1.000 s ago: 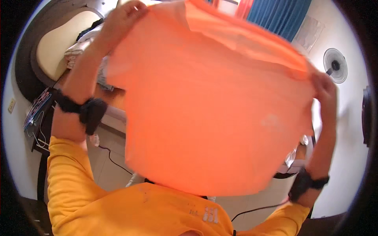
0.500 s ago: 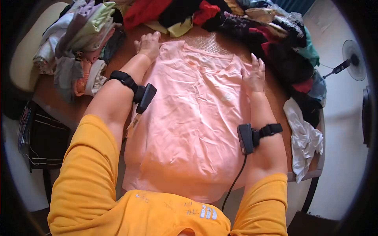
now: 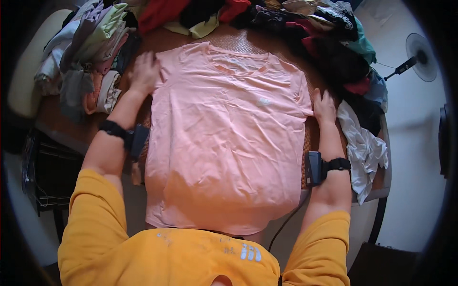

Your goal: Folding various shirts and laundry items on a bed.

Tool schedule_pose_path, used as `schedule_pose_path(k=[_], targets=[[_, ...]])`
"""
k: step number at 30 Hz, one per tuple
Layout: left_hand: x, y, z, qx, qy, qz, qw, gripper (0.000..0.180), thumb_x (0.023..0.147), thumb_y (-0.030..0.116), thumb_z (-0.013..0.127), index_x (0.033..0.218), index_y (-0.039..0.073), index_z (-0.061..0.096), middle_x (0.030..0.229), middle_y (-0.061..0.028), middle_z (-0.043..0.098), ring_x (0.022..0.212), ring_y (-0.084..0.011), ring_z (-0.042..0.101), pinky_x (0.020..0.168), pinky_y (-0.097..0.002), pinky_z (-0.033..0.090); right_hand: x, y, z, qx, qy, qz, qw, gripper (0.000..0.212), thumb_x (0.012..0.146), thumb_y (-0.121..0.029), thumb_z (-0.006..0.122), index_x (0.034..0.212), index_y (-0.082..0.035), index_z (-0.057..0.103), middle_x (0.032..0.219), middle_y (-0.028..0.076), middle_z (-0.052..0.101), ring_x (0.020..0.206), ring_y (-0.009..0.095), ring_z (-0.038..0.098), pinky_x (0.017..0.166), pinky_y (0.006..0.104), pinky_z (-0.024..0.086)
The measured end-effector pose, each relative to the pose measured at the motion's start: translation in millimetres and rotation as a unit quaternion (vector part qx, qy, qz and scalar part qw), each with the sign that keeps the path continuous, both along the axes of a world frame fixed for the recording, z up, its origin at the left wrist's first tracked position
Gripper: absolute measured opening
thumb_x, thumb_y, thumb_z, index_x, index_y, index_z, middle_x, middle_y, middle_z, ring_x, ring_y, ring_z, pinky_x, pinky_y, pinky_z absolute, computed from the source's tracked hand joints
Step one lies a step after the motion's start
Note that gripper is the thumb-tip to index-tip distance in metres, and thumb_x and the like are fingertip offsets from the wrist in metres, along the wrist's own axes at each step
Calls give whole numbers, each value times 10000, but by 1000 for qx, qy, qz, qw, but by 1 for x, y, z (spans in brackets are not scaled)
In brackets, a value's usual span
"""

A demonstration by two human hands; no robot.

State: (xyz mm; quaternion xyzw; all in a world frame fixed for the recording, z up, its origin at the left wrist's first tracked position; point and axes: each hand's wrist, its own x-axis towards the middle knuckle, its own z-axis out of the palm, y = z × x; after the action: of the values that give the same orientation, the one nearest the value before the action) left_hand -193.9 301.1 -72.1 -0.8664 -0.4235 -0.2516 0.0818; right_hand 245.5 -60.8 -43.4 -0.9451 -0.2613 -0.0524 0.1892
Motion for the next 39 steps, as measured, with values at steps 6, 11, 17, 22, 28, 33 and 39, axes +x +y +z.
schedule_pose_path(k=[6,11,17,22,28,33,39], targets=[[23,-74,25,-133,-74,53,987,405,779,435,542,1023,113,562,1148,-87,519,1204,-281,372,956,-561,289,-57,-9,9,89,19,161,983,389,765,-418,610,908,-56,600,1061,108,574,1033,242,528,938,500,316],[28,-63,27,-211,-159,2,964,264,745,294,625,903,97,546,989,-89,589,988,-266,541,852,-411,412,-61,2,25,164,45,80,982,259,711,-269,703,736,-40,584,874,128,617,816,249,598,727,364,462],[37,-88,44,-142,-74,53,986,512,728,433,674,916,-21,533,875,-186,612,847,-336,601,748,-421,466,-37,-18,3,212,-13,19,977,315,691,-287,721,780,-9,604,717,106,624,686,217,616,629,362,493],[28,-74,61,-358,31,56,931,480,715,420,642,891,-26,619,910,-228,628,850,-341,619,763,-392,473,-47,-9,32,252,485,-10,837,314,718,-323,730,768,-33,621,663,44,596,581,143,579,498,329,457],[22,-59,57,-377,-126,85,914,353,714,282,568,928,4,609,862,-208,624,726,-331,619,716,-375,485,-37,-17,31,424,422,-19,801,273,702,-92,710,916,-43,548,870,58,574,660,160,574,511,296,464],[7,-53,40,-18,-83,89,992,356,771,260,564,1074,79,517,1072,-148,553,969,-276,554,842,-411,434,-46,-1,12,188,-168,93,963,330,743,-97,613,1062,-98,528,1113,131,511,1116,291,448,938,484,354],[72,-87,24,-63,50,-94,992,550,880,424,414,1345,142,331,1393,-124,310,1317,-288,217,1066,-436,184,-90,43,11,-217,-156,192,944,520,897,-488,309,1356,-245,331,1451,8,228,1354,213,141,1053,553,145]])
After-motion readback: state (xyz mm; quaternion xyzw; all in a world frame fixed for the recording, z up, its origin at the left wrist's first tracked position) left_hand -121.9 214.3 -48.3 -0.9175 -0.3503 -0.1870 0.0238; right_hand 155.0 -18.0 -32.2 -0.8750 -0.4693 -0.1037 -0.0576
